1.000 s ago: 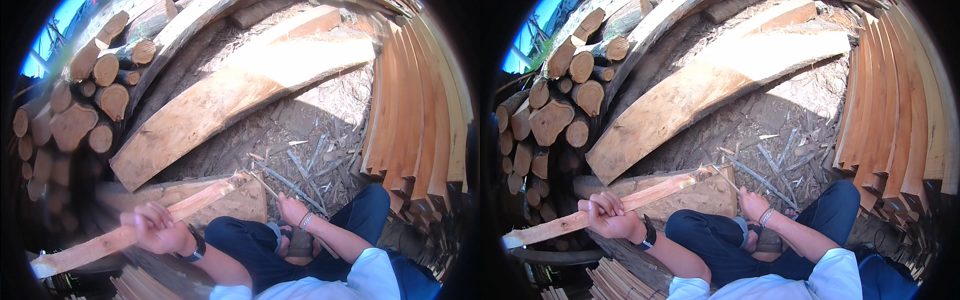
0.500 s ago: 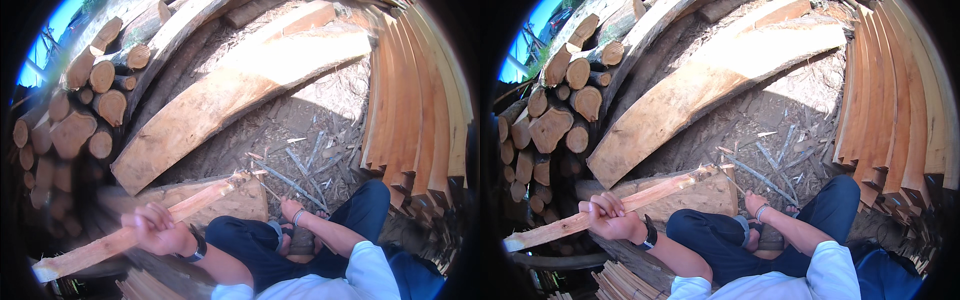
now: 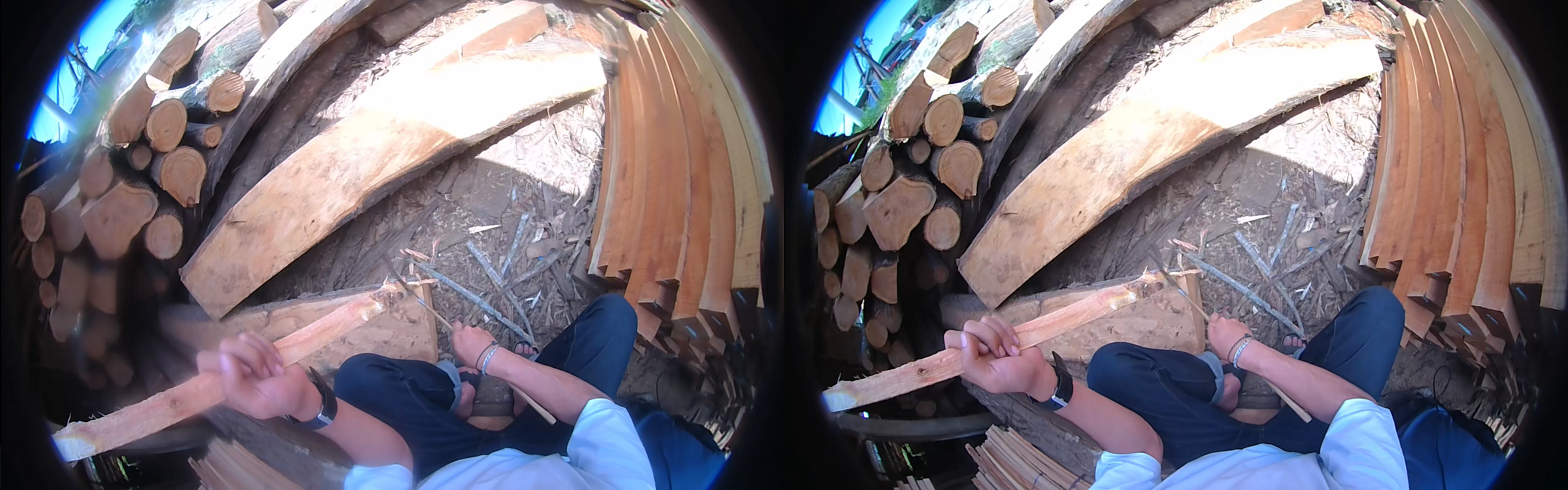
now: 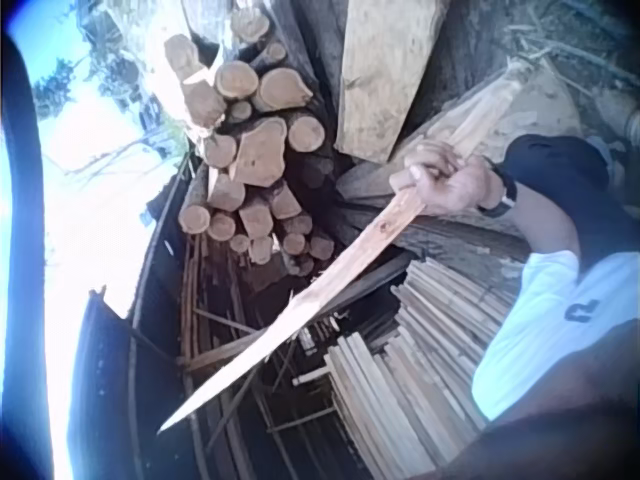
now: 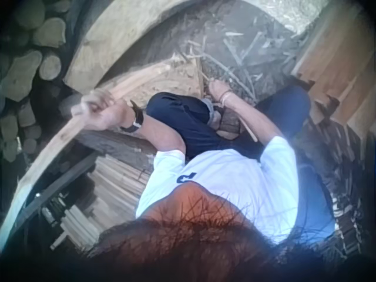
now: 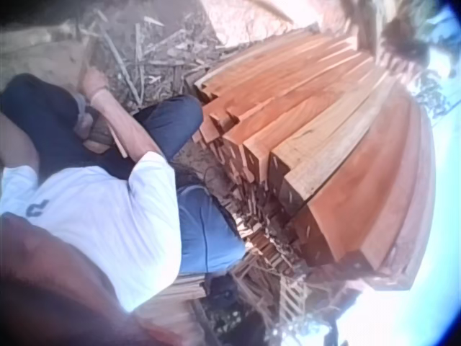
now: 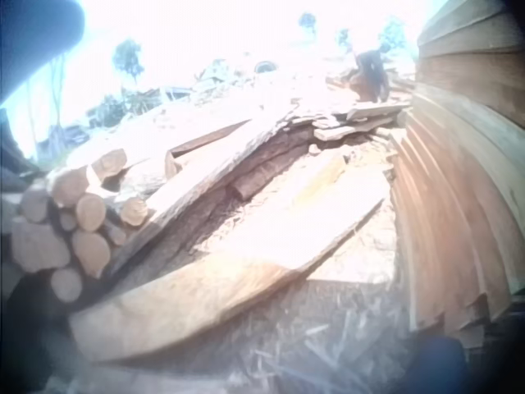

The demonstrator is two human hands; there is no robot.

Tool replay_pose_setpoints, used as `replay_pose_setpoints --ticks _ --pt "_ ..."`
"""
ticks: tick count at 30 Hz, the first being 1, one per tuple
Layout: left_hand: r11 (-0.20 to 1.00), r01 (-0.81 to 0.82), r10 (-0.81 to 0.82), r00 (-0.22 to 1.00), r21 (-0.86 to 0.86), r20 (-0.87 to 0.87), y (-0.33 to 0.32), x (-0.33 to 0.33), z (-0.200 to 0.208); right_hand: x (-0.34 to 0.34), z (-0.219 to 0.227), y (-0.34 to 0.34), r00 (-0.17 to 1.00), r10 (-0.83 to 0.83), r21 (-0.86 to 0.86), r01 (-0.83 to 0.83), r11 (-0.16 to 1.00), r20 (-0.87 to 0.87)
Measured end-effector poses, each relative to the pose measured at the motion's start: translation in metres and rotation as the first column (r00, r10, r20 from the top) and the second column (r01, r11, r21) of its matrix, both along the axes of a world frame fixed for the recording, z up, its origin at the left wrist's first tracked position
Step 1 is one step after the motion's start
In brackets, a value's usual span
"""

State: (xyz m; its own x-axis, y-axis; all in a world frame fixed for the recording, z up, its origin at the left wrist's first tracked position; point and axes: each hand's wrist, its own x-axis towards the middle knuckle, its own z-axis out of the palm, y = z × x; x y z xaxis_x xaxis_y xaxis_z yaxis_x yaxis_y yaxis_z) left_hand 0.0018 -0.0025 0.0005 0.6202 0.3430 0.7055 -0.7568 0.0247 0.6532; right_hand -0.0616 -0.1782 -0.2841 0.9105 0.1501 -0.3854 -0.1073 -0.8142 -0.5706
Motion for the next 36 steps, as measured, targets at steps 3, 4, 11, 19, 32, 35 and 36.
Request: replay_pose_setpoints --ticks 3,4,11,19,32,35,36 --pt "0.999 -0.016 0.015 1.000 -0.035 -0.016 -0.001 -0.002 0.001 -0.008 -0.015 -0.003 1.000 0.012 0.057 -0.014 0.998 0.028" --pt "0.999 0.004 -0.004 1.000 -0.036 -0.010 -0.001 -0.001 0.000 -0.011 -0.035 -0.007 0.999 -0.026 0.105 0.022 0.994 0.032" --pt "1.000 -0.019 0.019 1.000 -0.008 0.004 -0.004 0.000 -0.001 0.005 -0.062 -0.031 0.794 -0.067 0.529 0.462 0.712 -0.604" --pt "0.999 -0.039 0.039 0.999 0.009 0.007 -0.001 -0.001 0.002 -0.001 0.022 0.002 0.994 -0.063 0.179 0.046 0.983 0.093" --pt "1.000 -0.017 0.017 1.000 0.000 -0.003 0.000 -0.002 0.001 -0.001 0.025 0.003 0.994 -0.019 0.077 0.011 0.997 0.105" --pt "1.000 -0.007 0.007 1.000 -0.009 0.011 0.002 -0.001 0.001 0.005 0.056 0.004 0.996 0.015 0.101 -0.024 0.995 0.091" --pt "1.000 0.013 -0.013 1.000 -0.014 0.012 0.000 0.000 0.000 0.001 0.028 -0.001 0.997 0.010 0.057 -0.014 0.998 0.079"
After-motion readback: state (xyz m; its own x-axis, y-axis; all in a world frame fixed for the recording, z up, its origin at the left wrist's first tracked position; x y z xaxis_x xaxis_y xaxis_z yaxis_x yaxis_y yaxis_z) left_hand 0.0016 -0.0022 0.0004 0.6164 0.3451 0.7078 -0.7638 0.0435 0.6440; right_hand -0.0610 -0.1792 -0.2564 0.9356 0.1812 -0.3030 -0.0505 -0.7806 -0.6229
